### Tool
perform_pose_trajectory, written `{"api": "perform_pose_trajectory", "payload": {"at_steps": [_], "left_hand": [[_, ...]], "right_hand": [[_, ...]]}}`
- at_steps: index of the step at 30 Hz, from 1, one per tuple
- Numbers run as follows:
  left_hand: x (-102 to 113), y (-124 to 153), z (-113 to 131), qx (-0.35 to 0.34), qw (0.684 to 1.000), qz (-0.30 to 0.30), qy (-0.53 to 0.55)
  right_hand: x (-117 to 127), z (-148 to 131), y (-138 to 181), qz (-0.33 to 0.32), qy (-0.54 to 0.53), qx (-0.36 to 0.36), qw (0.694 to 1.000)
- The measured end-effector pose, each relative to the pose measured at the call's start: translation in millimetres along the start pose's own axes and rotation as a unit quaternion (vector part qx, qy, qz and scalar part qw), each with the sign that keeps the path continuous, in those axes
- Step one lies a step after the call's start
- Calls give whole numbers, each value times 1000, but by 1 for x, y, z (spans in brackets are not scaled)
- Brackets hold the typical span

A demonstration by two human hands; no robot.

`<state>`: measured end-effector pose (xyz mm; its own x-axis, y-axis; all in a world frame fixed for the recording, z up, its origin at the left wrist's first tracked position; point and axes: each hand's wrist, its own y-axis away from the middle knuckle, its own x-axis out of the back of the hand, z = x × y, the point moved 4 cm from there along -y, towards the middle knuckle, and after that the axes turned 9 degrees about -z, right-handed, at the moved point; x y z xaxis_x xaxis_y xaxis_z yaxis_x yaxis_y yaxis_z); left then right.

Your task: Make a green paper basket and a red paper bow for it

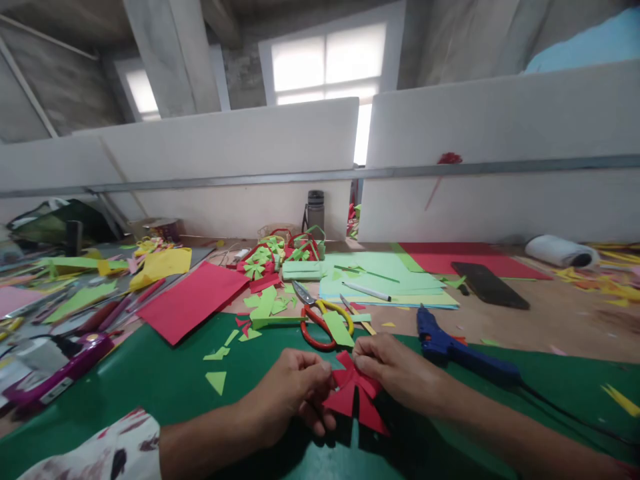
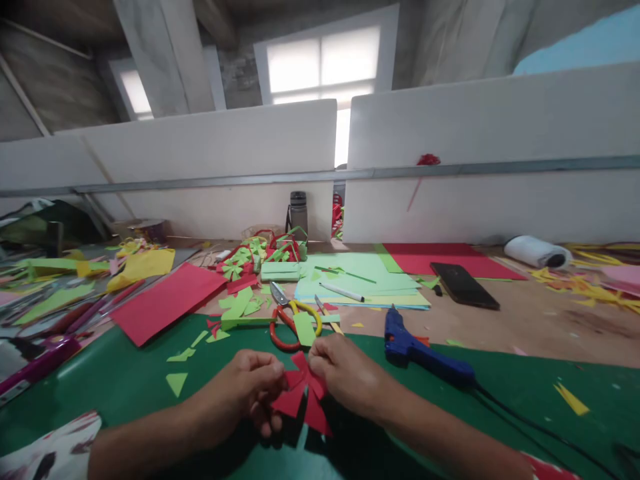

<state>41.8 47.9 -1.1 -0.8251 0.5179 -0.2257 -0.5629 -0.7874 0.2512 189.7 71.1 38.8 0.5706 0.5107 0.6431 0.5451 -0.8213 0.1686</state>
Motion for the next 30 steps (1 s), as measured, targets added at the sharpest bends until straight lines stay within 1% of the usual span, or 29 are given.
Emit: {"api": "perform_pose_trajectory", "payload": {"at_steps": [6,8,9,10,11,13,15,17,19,22,26,30], "left_hand": [[8,1,6,-22,997,43,-56],[14,2,14,-45,990,72,-114],[18,1,19,-60,983,88,-149],[24,0,27,-83,969,114,-203],[30,-3,35,-99,958,130,-234],[48,-15,52,-113,940,164,-276],[69,-33,69,-115,916,208,-324],[93,-54,85,-103,890,245,-370],[114,-76,99,-82,865,271,-415],[138,-103,117,-51,819,306,-483],[157,-128,127,7,767,330,-550],[170,-146,129,60,734,330,-591]], "right_hand": [[-2,-2,-3,27,55,9,998],[-4,-3,-5,31,66,16,997],[-4,-3,-5,32,69,20,997],[-5,-3,-5,34,70,23,997],[-5,-2,-5,35,71,26,997],[-6,0,-5,37,68,27,997],[-7,2,-5,37,62,27,997],[-8,5,-6,36,57,28,997],[-8,7,-6,38,54,31,997],[-9,11,-6,40,43,31,998],[-11,17,-6,35,31,25,999],[-11,19,-4,33,30,1,999]]}}
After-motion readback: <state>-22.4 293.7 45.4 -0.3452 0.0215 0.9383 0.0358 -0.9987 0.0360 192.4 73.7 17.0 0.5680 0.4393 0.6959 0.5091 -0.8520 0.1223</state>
